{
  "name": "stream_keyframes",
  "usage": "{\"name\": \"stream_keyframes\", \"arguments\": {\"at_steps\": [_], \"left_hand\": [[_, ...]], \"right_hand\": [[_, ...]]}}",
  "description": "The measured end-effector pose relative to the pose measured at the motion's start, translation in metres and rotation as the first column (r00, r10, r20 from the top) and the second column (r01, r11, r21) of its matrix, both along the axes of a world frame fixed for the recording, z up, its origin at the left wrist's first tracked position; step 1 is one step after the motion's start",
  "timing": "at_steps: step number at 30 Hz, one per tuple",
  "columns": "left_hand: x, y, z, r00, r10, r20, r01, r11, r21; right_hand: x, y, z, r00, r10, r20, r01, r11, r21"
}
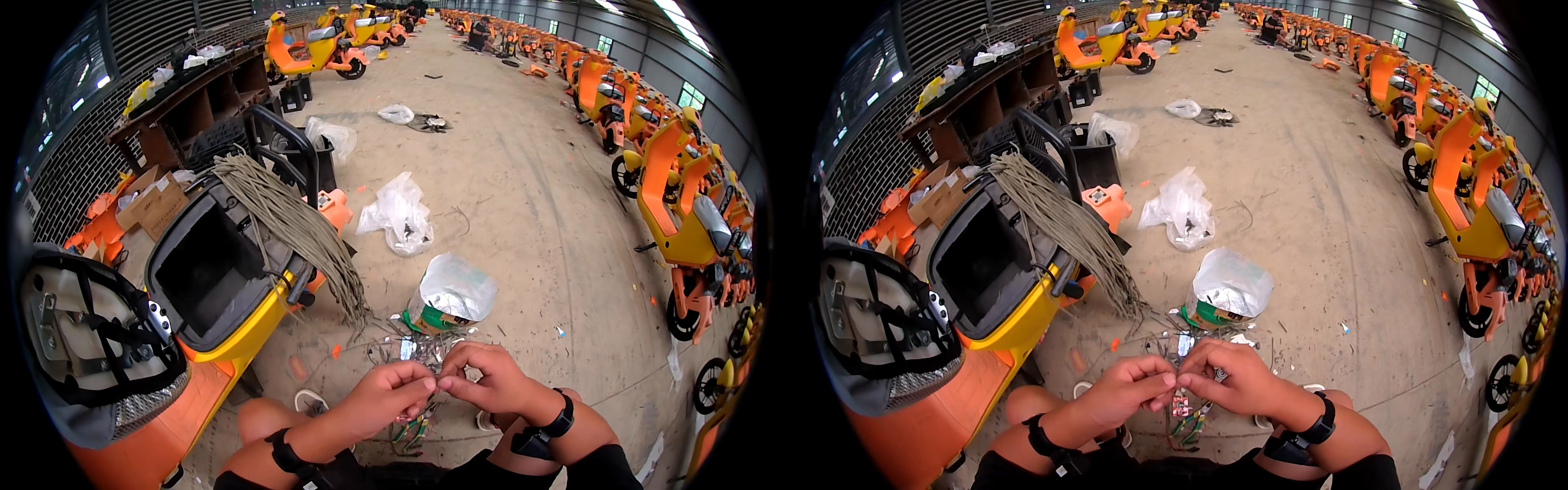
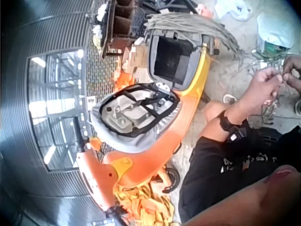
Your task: The person manipulates wires, stripping insulation from the ends and twisting them together. They use pliers to crimp a metal connector onto the wire and then move to work on the wiring harness of a scooter.
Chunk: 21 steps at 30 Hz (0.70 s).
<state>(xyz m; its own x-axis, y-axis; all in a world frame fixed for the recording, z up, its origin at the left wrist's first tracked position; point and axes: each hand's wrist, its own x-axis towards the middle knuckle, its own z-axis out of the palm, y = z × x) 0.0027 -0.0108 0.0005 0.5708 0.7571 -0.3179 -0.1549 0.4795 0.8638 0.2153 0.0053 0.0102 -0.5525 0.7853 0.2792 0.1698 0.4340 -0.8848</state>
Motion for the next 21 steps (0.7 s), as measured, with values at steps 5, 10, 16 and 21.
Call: {"name": "stream_keyframes", "arguments": {"at_steps": [5,10,16,21], "left_hand": [[0.002,0.0,0.003,0.76,0.568,-0.315,0.248,0.194,0.949],[0.004,-0.003,0.001,0.65,0.683,-0.334,0.487,-0.037,0.873],[0.005,-0.002,-0.001,0.655,0.679,-0.331,0.439,0.015,0.899],[0.006,-0.001,-0.003,0.725,0.635,-0.267,0.266,0.1,0.959]], "right_hand": [[-0.02,-0.016,-0.016,0.94,-0.263,-0.216,0.056,0.746,-0.663],[-0.024,-0.018,-0.024,0.801,-0.432,-0.415,-0.24,0.402,-0.883],[-0.024,-0.017,-0.018,0.864,-0.396,-0.31,-0.066,0.522,-0.85],[-0.018,-0.02,-0.008,0.927,-0.303,-0.219,0.041,0.664,-0.747]]}}
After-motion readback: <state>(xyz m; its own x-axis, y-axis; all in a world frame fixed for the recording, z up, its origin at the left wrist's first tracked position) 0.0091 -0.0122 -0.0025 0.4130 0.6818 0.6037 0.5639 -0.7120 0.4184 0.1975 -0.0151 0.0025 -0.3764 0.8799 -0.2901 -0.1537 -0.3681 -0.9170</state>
